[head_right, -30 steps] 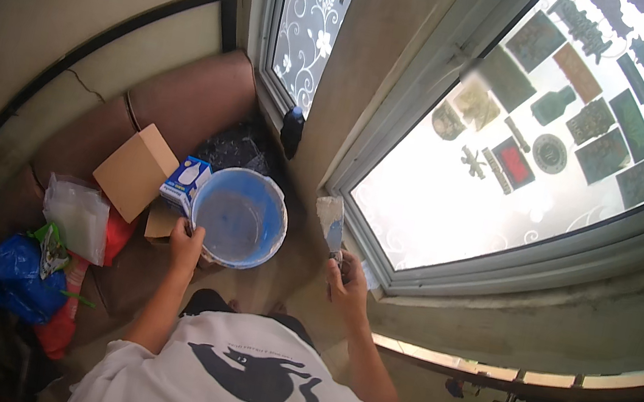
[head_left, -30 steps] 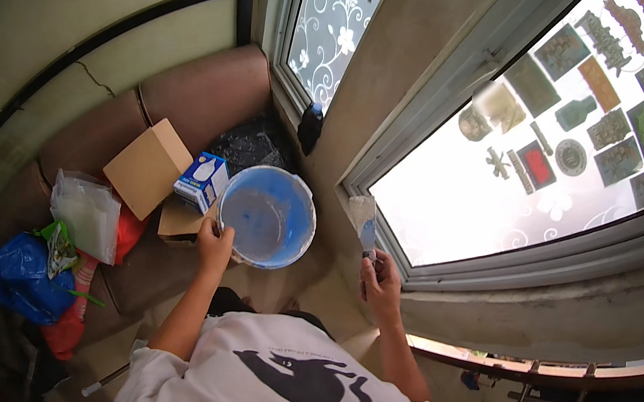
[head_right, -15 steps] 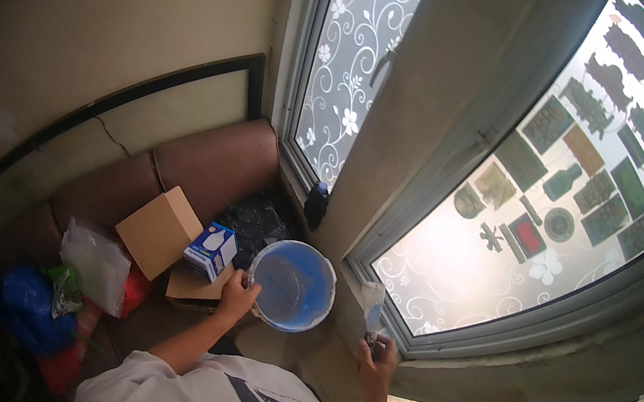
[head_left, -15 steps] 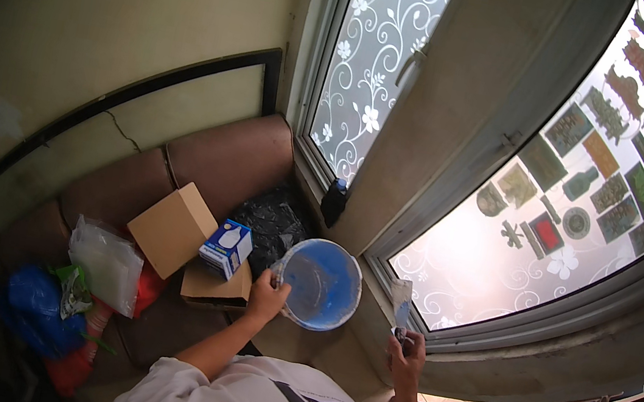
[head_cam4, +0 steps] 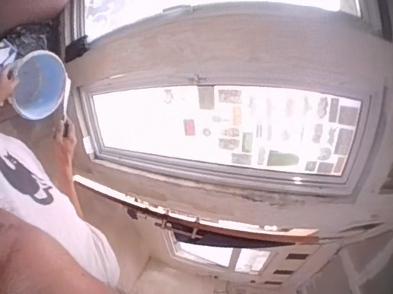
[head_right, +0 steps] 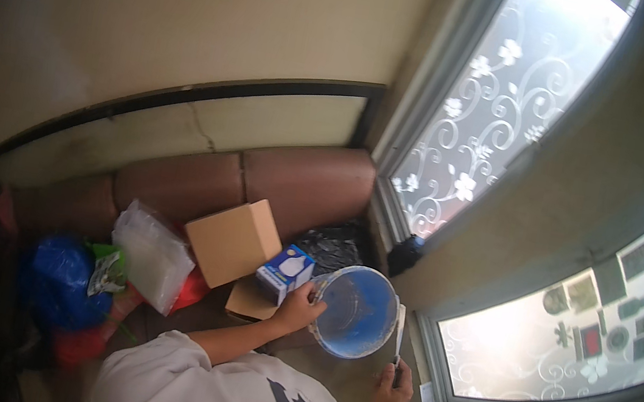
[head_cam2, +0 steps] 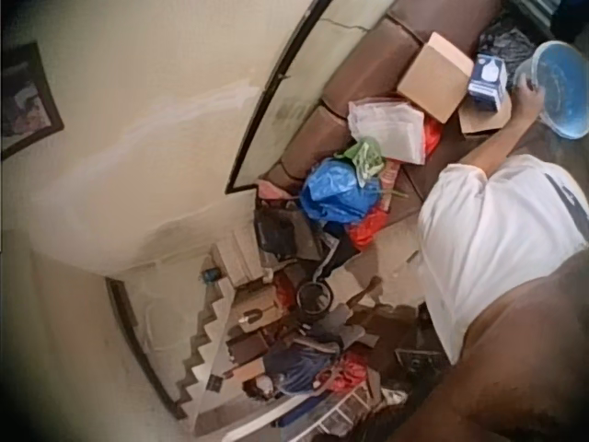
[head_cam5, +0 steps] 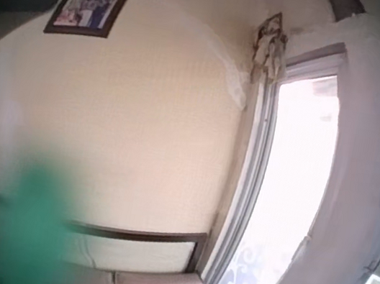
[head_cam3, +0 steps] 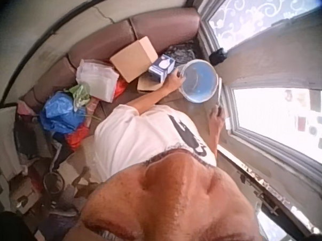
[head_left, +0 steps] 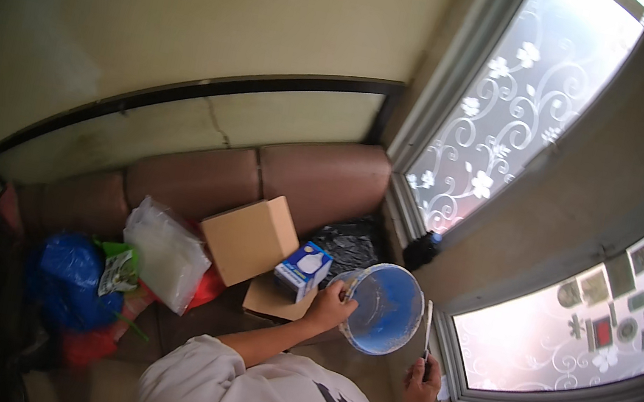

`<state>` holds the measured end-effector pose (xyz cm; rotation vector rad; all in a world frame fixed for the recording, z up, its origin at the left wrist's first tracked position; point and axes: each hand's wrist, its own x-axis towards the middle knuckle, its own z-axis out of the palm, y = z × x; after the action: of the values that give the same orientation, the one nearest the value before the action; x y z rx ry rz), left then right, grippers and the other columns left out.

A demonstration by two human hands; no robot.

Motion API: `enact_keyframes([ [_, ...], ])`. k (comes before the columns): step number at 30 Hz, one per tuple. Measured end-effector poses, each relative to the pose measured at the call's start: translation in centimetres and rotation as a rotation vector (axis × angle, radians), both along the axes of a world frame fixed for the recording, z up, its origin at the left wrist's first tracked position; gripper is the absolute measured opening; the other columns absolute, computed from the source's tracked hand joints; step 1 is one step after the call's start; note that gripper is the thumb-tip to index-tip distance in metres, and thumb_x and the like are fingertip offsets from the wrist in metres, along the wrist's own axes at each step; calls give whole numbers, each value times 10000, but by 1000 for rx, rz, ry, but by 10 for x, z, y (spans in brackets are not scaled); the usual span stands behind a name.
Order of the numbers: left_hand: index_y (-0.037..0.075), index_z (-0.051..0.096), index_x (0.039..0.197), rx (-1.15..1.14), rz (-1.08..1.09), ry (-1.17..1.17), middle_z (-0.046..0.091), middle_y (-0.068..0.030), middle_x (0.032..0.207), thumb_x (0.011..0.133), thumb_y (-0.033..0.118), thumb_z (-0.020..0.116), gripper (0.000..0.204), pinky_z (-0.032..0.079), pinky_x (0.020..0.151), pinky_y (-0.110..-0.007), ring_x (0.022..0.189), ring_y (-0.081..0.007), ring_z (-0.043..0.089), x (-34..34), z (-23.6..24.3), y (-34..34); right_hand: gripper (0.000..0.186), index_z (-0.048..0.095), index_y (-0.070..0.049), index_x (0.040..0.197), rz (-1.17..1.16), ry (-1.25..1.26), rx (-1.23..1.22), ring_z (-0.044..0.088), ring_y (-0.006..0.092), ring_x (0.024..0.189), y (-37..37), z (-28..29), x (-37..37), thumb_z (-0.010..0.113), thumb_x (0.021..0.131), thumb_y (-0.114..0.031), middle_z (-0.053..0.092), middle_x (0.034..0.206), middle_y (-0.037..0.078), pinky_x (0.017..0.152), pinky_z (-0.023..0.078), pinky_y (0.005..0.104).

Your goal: The person patches a wall near a window by applying compound with a putty knife and smoothing it over the damaged area.

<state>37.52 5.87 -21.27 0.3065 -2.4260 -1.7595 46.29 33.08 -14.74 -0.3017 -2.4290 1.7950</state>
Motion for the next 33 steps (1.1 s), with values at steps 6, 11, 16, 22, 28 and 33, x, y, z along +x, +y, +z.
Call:
enact_keyframes([
  [6,4,550,886,23,111,-28,636,-216,801,780,276,718,337,509,692,-464,769,-419,643,9,8,-51,207,621,-57,1080,85,-52,-27,458,37,493,-52,11,-20,549,1051,-248,538,701,-24,411,353,211],
  [11,7,542,869,40,270,-7,609,-200,758,774,283,716,340,499,670,-471,718,-409,620,28,7,-84,229,614,-62,1011,258,-26,27,439,33,463,-73,6,-41,525,1062,-266,509,657,-31,393,328,210],
  [16,7,522,843,59,417,38,605,-198,744,771,274,707,333,496,659,-479,720,-420,622,45,-9,-109,239,611,-64,1000,431,-3,-5,431,33,444,-97,6,-58,513,1067,-271,508,651,-30,382,309,211],
  [22,8,527,852,17,563,5,604,-213,746,770,276,703,331,492,663,-484,724,-424,621,79,19,-132,246,601,-54,1038,584,22,18,452,34,447,-118,11,-60,498,1071,-275,560,689,-5,384,317,207],
  [28,21,552,893,-38,638,58,627,-218,786,768,288,695,328,486,646,-487,733,-430,628,75,5,-153,264,596,-63,1073,569,83,292,460,37,479,-115,29,-73,470,1080,-295,554,690,-3,411,348,210],
  [33,5,588,936,-99,615,249,672,-178,800,805,191,626,231,526,671,-442,731,-346,677,77,49,-178,252,590,-52,1226,595,44,368,523,89,595,-111,71,-89,533,1050,-223,547,687,32,553,425,266],
])
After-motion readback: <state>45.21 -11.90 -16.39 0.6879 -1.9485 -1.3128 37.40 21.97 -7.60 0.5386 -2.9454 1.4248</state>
